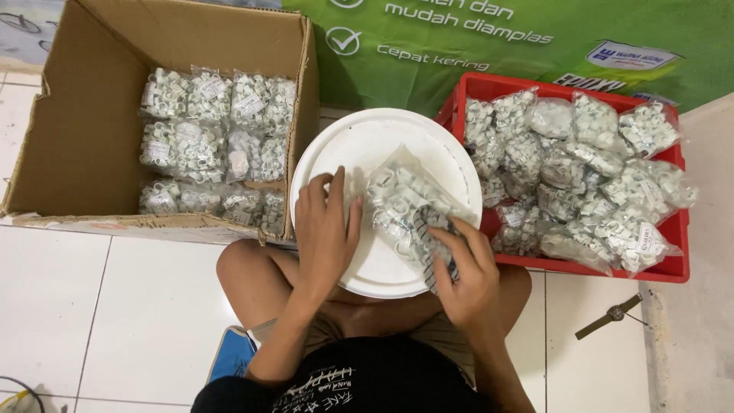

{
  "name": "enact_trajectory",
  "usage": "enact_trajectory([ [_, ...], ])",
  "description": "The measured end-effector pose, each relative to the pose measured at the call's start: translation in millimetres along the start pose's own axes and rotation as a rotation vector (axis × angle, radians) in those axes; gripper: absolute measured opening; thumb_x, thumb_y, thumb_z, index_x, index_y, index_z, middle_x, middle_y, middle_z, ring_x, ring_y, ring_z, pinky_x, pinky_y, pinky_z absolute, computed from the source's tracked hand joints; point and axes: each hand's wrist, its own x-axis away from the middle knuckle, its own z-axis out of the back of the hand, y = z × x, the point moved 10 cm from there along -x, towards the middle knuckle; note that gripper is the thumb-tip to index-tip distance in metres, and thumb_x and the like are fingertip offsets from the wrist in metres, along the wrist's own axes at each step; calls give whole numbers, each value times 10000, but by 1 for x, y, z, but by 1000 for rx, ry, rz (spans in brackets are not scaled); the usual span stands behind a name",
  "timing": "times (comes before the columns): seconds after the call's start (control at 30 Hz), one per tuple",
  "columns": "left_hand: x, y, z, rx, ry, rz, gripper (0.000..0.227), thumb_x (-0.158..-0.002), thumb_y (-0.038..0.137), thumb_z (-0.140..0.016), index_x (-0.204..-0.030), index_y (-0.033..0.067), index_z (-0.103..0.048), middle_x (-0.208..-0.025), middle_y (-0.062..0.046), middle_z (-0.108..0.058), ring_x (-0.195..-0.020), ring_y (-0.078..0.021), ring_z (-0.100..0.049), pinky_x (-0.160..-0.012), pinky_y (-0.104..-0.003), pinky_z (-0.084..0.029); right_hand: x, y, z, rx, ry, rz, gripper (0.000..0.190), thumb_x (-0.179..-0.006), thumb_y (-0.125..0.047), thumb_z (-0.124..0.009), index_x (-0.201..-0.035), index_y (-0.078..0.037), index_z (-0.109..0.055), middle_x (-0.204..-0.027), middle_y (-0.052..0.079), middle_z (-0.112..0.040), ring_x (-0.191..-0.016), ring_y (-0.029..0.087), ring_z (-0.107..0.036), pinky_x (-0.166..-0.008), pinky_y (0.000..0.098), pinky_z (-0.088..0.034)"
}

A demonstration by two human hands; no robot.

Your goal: The person sits on the floor and wipes a plastic bag containing small white objects using a cloth. They rub the bag on a white bucket lid and then place it into a cardboard box.

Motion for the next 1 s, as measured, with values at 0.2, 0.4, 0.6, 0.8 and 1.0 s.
enact_trajectory([
  [0.2, -35, -11, -70, 84, -292, -54, 118, -991, 100, -617, -1026, -1, -665, -1033, -181, -634, -853, -363, -575, -711, -479, -453, 38, 4, -9, -1, -41, -2, 334, -976, -106, -664, -1307, -55, -662, -1393, 168, -536, -1293, 338, -554, -1119, 469, -475],
  [0.4, -48, 18, -38, 364, -204, -2, 133, -1051, 137, -508, -935, 91, -555, -725, -65, -642, -607, -253, -585, -539, -375, -377, 39, 10, -24, -54, -55, -15, 358, -986, -113, -655, -1341, -71, -638, -1430, 166, -503, -1339, 334, -517, -1155, 470, -425],
  [0.6, -47, 91, 42, 242, 203, -487, 78, -1008, -49, -613, -1009, 10, -663, -1038, -105, -726, -967, -315, -672, -826, -398, -490, 32, -1, -27, -292, -125, -46, 300, -992, -87, -609, -1285, -70, -669, -1387, 111, -547, -1316, 261, -571, -1127, 385, -465],
  [0.8, 6, 97, 29, 310, -40, -752, 230, -919, 57, -825, -1103, 33, -688, -1170, -129, -733, -1119, -322, -675, -950, -433, -537, 48, 6, -18, -316, 9, 17, 283, -926, -17, -689, -1208, -2, -696, -1365, 188, -587, -1283, 317, -602, -1130, 415, -504],
  [1.0, 50, 83, 25, 423, -279, -674, 83, -979, -7, -661, -901, -30, -646, -1132, -155, -706, -1084, -321, -679, -1055, -463, -518, 74, 50, 20, -291, 371, -255, 304, -811, 58, -581, -1103, 6, -649, -1241, 198, -634, -1187, 336, -635, -1036, 444, -543],
])
